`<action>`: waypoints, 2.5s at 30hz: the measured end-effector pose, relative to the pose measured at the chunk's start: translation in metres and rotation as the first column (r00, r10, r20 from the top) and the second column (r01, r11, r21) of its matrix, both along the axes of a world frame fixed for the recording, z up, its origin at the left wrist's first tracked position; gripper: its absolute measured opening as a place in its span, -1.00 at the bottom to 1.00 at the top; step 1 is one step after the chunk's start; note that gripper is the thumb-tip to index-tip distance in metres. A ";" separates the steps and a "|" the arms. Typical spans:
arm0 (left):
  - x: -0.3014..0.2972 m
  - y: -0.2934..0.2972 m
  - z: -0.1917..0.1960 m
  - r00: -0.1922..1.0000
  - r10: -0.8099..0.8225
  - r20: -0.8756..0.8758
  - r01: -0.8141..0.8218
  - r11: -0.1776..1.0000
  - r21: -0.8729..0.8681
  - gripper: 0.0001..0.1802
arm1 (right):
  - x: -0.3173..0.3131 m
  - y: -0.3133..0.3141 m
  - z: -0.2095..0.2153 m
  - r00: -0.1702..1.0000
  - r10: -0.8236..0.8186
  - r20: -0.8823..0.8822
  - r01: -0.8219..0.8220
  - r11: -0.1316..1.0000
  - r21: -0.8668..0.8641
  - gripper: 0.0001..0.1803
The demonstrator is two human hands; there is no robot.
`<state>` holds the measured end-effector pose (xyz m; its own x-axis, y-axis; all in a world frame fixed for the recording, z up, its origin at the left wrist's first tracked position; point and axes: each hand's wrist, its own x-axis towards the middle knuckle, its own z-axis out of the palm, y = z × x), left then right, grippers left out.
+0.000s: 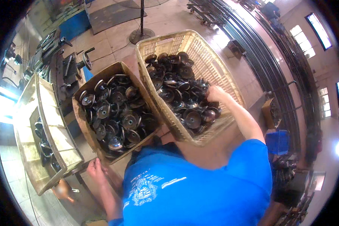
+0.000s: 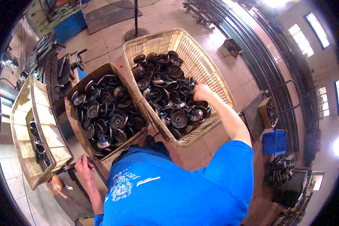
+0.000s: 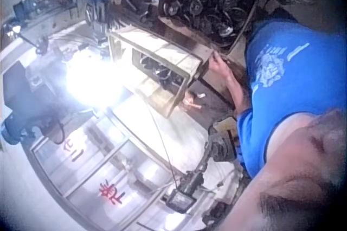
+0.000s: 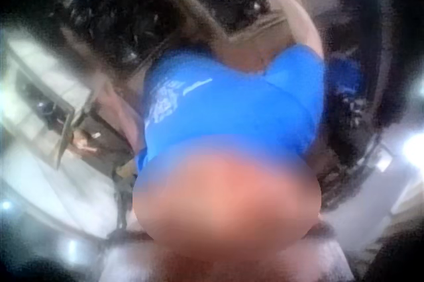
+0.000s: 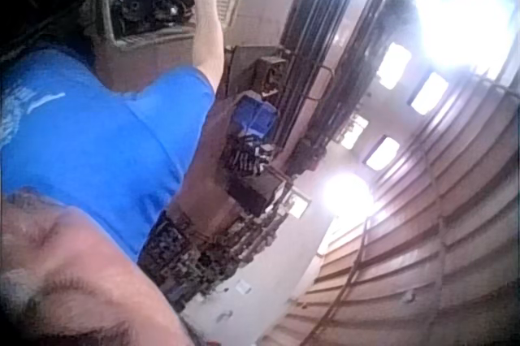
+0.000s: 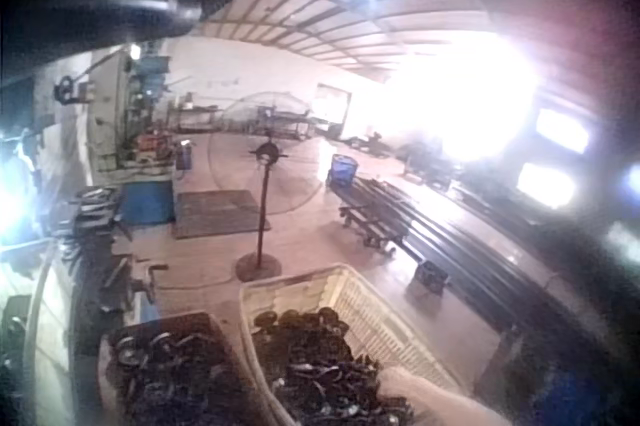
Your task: The person stands at a workstation in a factory and sorts small, dark, circular metal parts. They pick up individual parts from a cardboard box, briefly inspect them, and place them into a beige plastic basket. The process is repetitive, involving picking, inspecting, and placing items one by one.
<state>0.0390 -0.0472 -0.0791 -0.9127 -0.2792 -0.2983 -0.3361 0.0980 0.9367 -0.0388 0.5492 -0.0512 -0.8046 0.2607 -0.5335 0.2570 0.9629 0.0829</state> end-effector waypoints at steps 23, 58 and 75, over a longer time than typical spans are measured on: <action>0.006 0.019 0.000 1.000 -0.013 0.000 0.013 0.999 0.044 -0.80 | -0.022 0.045 -0.043 0.993 -0.087 -0.076 0.070 0.977 -0.201 -0.47; -0.028 0.065 0.070 0.901 -0.285 -0.327 0.160 0.919 -0.361 -0.88 | 0.006 -0.370 0.044 0.962 0.115 -0.247 -0.261 0.136 -0.956 -0.55; -0.039 0.065 0.043 0.904 -0.303 -0.303 0.255 0.948 -0.189 -0.84 | 0.007 -0.369 0.015 0.686 0.287 -0.668 -0.727 0.254 -0.638 -0.70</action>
<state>0.0000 0.0181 -0.0357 -0.9986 -0.0160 0.0505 0.0439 0.2826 0.9582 -0.0318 0.1803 -0.0359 -0.7348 -0.6574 0.1671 -0.5248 0.3949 -0.7541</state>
